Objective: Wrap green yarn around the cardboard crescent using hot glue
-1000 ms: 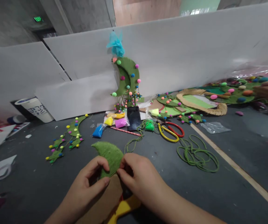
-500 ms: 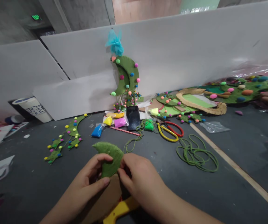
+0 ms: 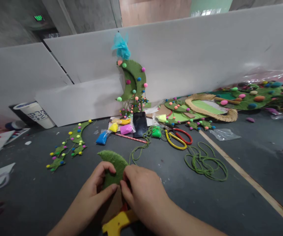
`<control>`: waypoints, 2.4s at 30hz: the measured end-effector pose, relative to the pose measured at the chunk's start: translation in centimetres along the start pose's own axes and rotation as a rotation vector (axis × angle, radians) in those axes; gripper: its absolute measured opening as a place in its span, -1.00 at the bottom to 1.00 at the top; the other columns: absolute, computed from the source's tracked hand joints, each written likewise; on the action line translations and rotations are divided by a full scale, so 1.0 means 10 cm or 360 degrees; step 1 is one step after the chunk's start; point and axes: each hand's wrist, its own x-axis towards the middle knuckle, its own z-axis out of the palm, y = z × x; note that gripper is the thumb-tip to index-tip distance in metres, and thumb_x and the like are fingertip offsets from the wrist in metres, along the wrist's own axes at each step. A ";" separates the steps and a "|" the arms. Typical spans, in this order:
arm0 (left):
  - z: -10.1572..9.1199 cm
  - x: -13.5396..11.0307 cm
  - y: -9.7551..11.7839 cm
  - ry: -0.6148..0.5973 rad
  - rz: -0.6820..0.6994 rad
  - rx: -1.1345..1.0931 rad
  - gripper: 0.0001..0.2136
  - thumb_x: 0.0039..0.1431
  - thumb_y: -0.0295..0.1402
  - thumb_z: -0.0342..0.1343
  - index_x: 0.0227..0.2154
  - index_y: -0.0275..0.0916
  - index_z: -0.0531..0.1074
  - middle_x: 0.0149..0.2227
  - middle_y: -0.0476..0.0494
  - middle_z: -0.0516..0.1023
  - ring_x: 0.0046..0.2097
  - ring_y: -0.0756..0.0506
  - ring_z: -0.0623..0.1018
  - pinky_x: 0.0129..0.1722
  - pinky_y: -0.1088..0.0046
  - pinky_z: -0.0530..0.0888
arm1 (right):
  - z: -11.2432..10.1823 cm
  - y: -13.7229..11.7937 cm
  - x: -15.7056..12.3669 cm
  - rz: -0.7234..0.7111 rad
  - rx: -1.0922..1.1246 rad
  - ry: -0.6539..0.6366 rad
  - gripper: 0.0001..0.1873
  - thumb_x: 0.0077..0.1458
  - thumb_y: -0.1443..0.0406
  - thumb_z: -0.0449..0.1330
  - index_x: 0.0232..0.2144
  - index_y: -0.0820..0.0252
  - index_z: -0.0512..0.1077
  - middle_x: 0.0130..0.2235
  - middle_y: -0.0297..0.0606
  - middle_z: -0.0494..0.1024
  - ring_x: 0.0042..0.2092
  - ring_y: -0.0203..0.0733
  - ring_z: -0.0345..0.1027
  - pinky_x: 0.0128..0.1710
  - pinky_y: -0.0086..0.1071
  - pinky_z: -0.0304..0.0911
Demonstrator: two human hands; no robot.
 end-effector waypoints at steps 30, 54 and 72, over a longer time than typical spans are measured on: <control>-0.23 0.02 0.04 -0.0285 0.0013 -0.0116 -0.62 0.03 -0.48 0.03 -0.05 -0.08 0.37 -0.09 -0.06 0.51 -0.04 -0.13 0.47 -0.07 0.38 0.32 | -0.11 0.13 0.15 0.0431 0.0964 -0.0131 -0.78 -0.03 0.43 0.13 -0.26 0.18 0.37 -0.58 -0.53 0.21 -0.52 -0.35 0.11 -0.51 -0.49 0.03; -0.23 0.08 0.01 0.0487 0.0193 0.0525 -0.84 0.05 -0.39 0.05 -0.26 -0.11 0.30 -0.30 0.02 0.42 -0.26 -0.08 0.44 -0.22 0.40 0.31 | -0.07 0.18 0.17 0.0161 0.0686 0.0038 -0.72 0.03 0.39 0.11 -0.15 0.14 0.34 -0.45 -0.41 0.41 -0.43 -0.28 0.27 -0.43 -0.45 0.14; -0.49 0.20 -0.07 0.0812 0.0247 0.0581 -0.79 0.08 -0.28 0.07 -0.19 -0.14 0.34 -0.24 -0.05 0.46 -0.19 -0.15 0.46 -0.20 0.35 0.34 | 0.36 0.07 -0.15 -0.0846 -0.0462 -0.0491 -0.82 0.01 0.26 0.22 -0.32 0.24 0.42 -0.28 -0.21 0.47 -0.29 -0.10 0.30 -0.39 -0.31 0.17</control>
